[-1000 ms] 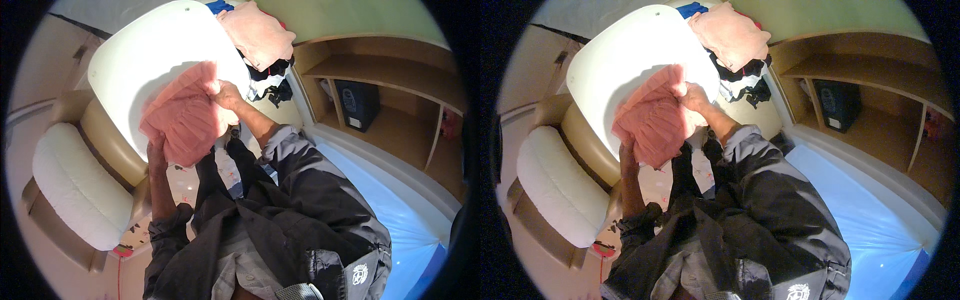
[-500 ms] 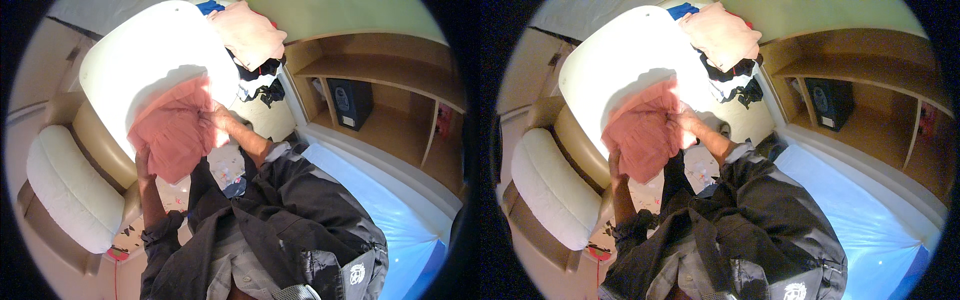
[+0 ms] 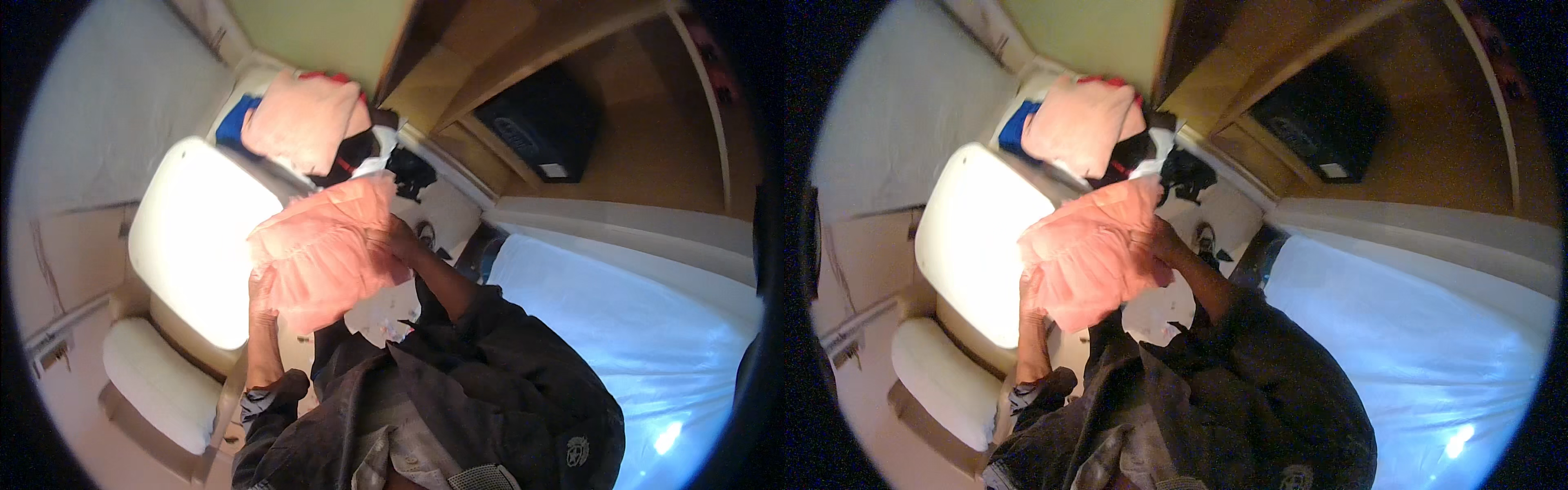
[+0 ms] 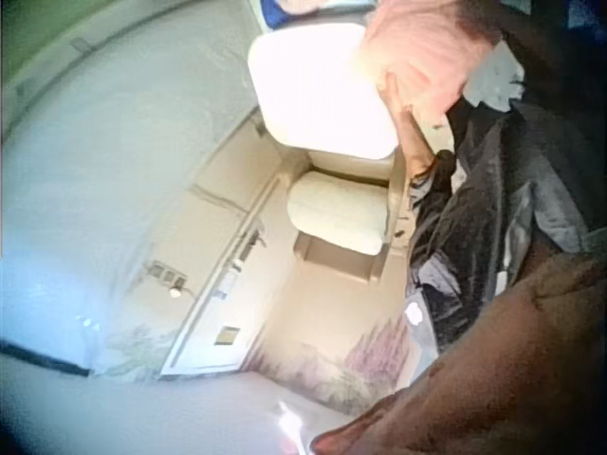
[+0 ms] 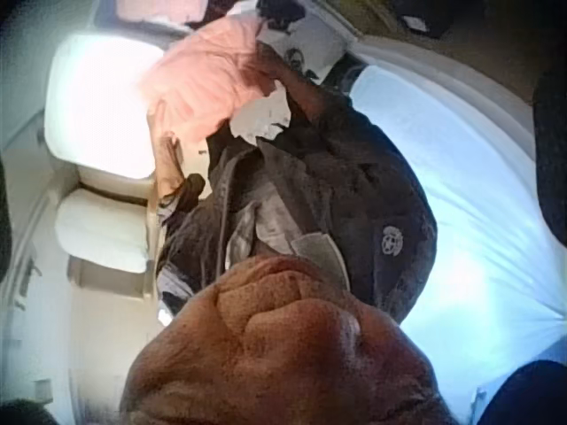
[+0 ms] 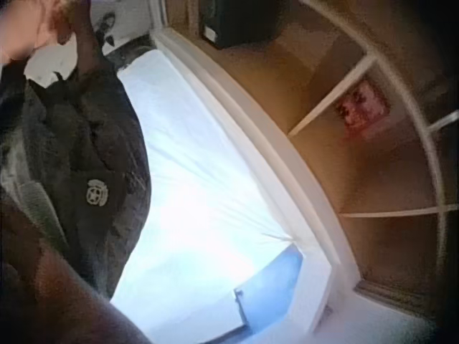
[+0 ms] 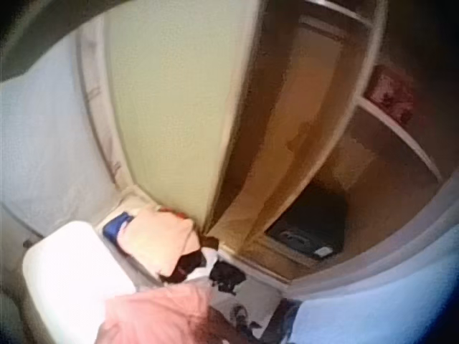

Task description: The person folds a pink frilly garment and a patterned cloth on a white surface, then places them into a wooden shelf. They then fold a pair of black pants on the same surface.

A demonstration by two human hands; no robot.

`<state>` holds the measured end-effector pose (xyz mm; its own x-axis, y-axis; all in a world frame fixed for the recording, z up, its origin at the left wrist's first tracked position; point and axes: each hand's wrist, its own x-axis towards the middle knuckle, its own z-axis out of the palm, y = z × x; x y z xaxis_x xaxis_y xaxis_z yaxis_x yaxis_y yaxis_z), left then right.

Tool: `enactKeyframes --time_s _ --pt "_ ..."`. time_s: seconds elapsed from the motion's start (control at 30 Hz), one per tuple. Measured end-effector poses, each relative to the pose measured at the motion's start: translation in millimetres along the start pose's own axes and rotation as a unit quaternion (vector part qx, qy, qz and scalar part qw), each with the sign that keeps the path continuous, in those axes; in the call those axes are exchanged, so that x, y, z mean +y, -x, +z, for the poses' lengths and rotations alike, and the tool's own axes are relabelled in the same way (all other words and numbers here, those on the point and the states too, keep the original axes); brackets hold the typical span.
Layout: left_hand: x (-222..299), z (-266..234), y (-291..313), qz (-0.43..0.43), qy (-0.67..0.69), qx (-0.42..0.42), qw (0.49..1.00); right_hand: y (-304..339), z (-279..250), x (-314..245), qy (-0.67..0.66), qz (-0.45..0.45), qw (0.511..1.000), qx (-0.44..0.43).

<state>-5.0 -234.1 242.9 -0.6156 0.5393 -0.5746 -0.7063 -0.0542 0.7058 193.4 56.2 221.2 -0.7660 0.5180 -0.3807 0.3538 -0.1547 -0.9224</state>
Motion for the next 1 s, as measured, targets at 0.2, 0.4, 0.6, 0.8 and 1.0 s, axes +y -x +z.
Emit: enactKeyframes --time_s 0.2,0.4,0.6,0.8,1.0 --pt "29 225 11 0.015 -0.032 -0.205 0.978 86 -181 -64 -0.096 -0.051 0.990 0.094" --pt "36 393 49 0.019 -0.108 -0.363 0.925 181 -309 -134 -0.069 -0.036 0.962 0.260" --pt "13 538 -21 0.132 -0.246 -0.417 0.865 180 -419 -169 -0.082 -0.030 0.915 0.393" --pt "-2 659 -92 0.195 -0.334 -0.383 0.839 132 -507 -177 -0.108 -0.037 0.877 0.467" --pt "-30 733 -174 0.287 -0.352 -0.399 0.797 85 -553 -181 -0.126 -0.048 0.865 0.483"
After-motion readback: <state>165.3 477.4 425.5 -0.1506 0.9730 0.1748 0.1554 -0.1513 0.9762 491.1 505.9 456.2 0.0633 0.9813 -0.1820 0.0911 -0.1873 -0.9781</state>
